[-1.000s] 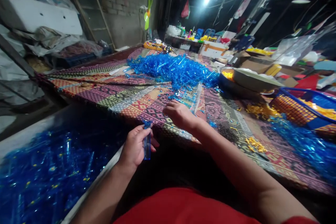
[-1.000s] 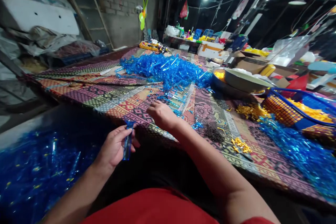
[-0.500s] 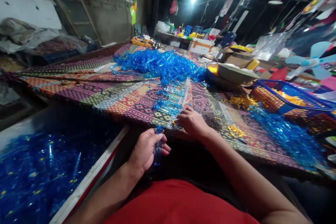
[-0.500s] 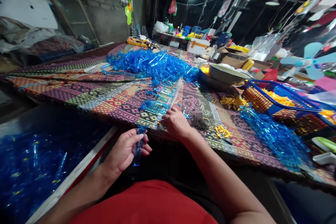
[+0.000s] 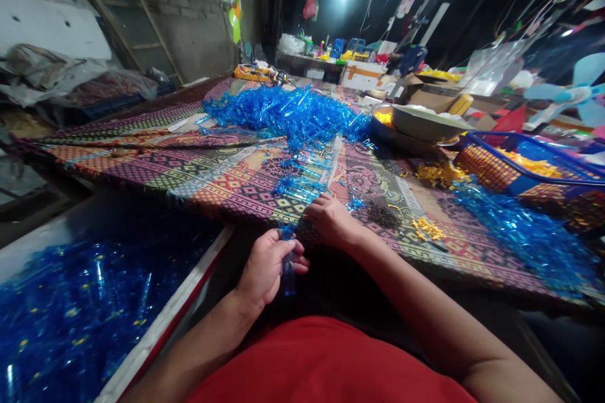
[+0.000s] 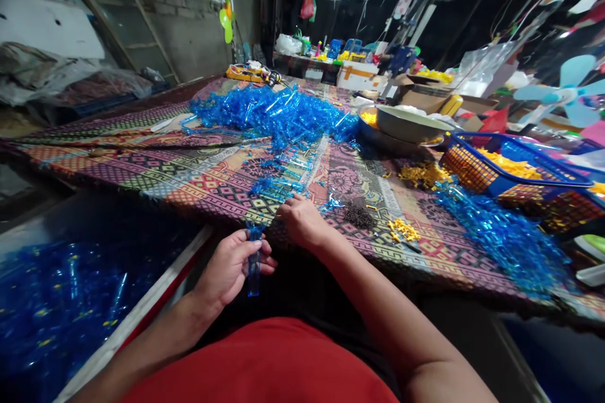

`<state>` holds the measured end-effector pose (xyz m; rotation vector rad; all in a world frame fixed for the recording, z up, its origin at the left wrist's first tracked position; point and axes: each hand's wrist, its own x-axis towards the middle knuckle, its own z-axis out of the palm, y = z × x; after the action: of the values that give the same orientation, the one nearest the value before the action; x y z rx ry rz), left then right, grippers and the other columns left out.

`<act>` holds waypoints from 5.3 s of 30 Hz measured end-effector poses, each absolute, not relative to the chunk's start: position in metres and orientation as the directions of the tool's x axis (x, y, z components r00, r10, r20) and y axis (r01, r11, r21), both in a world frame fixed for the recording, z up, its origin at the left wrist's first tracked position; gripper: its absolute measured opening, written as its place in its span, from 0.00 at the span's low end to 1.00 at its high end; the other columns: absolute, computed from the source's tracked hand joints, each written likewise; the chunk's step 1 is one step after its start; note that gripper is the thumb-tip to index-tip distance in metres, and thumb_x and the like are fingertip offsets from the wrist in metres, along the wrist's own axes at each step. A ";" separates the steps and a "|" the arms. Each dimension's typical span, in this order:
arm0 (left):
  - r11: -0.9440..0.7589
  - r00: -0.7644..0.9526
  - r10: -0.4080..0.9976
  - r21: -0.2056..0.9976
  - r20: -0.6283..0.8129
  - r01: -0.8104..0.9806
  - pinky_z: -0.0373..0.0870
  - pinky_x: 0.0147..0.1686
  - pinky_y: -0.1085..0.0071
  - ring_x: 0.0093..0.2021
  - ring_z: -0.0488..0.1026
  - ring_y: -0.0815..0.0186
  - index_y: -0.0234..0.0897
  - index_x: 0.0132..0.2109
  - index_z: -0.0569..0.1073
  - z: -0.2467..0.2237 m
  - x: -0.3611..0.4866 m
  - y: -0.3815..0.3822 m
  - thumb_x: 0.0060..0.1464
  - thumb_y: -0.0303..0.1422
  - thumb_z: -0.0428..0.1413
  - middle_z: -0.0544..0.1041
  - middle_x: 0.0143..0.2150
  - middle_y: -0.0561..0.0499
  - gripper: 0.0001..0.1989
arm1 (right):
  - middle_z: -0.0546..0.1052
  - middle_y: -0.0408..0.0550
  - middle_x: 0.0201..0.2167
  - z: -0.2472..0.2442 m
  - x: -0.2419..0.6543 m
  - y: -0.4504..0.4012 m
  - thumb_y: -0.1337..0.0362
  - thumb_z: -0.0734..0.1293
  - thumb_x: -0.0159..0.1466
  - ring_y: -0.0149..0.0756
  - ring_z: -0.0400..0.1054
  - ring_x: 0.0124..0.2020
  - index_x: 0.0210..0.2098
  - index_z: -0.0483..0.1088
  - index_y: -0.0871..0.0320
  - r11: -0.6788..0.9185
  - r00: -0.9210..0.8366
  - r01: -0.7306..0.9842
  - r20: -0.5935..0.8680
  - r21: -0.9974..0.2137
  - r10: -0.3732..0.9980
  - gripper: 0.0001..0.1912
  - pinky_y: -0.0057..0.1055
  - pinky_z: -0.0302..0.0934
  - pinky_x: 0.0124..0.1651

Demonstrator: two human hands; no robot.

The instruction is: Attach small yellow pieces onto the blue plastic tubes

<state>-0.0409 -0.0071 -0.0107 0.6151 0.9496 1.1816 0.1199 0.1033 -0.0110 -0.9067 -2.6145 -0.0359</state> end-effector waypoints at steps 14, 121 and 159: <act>0.312 0.146 0.950 0.827 -0.276 -0.467 0.72 0.25 0.70 0.23 0.72 0.68 0.32 0.34 0.70 -0.004 -0.016 -0.005 0.44 0.28 0.57 0.74 0.28 0.51 0.08 | 0.73 0.47 0.29 -0.002 0.126 0.048 0.63 0.64 0.61 0.31 0.68 0.29 0.31 0.74 0.57 0.770 -0.486 0.320 0.601 -0.552 0.634 0.07 0.27 0.64 0.32; 0.438 0.376 0.862 0.873 -0.339 -0.216 0.59 0.09 0.79 0.14 0.68 0.71 0.35 0.30 0.64 -0.014 0.027 0.001 0.50 0.41 0.53 0.69 0.21 0.56 0.13 | 0.72 0.49 0.29 -0.018 0.263 0.062 0.66 0.61 0.63 0.34 0.64 0.34 0.30 0.71 0.59 0.530 -0.427 0.819 0.383 -0.221 0.819 0.09 0.29 0.59 0.38; -0.226 0.292 0.953 0.826 0.079 0.516 0.53 0.24 0.73 0.21 0.62 0.70 0.37 0.27 0.64 -0.004 0.026 -0.002 0.57 0.34 0.45 0.66 0.20 0.53 0.11 | 0.69 0.46 0.25 0.029 0.195 0.015 0.69 0.60 0.63 0.30 0.60 0.28 0.30 0.65 0.59 0.733 -0.581 0.579 0.450 -0.356 0.678 0.06 0.27 0.55 0.32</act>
<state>0.0259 -0.0024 -0.0038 1.8604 1.3170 0.7923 0.1949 0.0151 0.0286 -0.9480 -2.3630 0.2282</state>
